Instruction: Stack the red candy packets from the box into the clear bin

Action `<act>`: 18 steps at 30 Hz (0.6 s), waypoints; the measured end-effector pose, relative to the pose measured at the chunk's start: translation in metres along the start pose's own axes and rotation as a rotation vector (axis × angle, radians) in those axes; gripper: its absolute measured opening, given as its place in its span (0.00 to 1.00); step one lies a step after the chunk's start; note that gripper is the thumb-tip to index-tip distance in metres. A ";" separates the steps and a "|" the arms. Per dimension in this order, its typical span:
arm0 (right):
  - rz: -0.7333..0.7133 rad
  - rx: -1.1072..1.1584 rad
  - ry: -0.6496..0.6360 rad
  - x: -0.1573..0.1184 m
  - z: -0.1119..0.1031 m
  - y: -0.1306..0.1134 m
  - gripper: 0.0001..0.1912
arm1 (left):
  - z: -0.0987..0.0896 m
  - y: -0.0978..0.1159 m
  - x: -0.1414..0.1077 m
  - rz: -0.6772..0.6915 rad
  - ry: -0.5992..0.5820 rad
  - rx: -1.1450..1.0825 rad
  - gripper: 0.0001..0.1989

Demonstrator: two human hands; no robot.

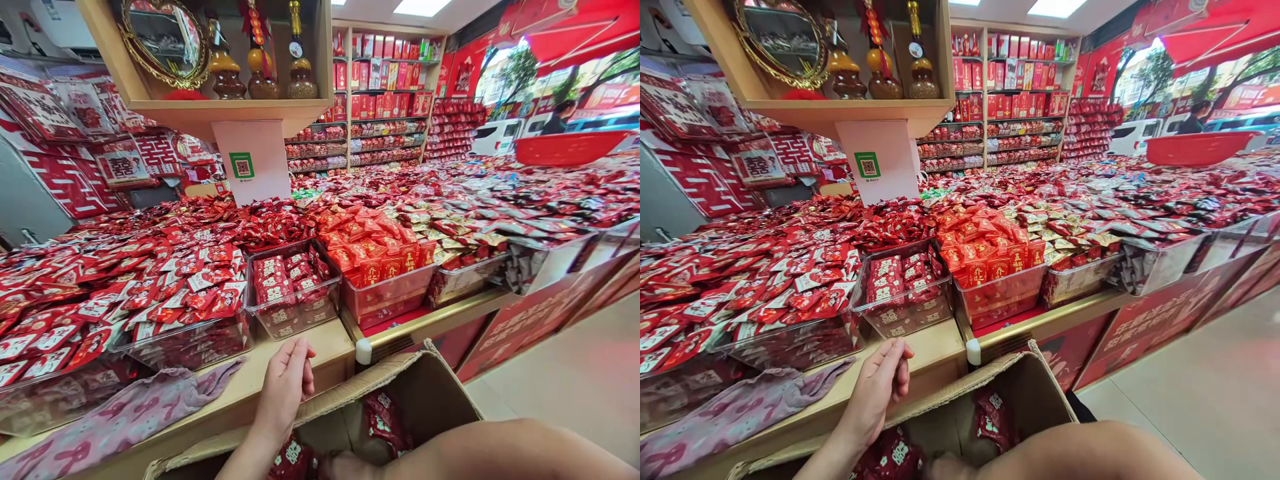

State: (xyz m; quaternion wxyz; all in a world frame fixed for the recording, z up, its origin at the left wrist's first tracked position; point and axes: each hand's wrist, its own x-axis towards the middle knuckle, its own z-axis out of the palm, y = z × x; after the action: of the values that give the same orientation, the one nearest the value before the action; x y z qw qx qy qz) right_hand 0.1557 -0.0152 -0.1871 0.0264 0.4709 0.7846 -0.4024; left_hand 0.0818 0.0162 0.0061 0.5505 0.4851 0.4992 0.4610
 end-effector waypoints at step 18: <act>-0.398 0.588 0.665 -0.105 -0.166 -0.063 0.09 | -0.002 0.009 0.003 -0.126 -0.102 -0.217 0.17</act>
State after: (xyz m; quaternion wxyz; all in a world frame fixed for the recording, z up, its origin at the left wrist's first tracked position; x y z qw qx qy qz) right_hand 0.2228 0.0035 0.0072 -0.4373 0.4023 0.6785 -0.4319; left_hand 0.0794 0.0207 0.0149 0.6522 0.4131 0.4475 0.4514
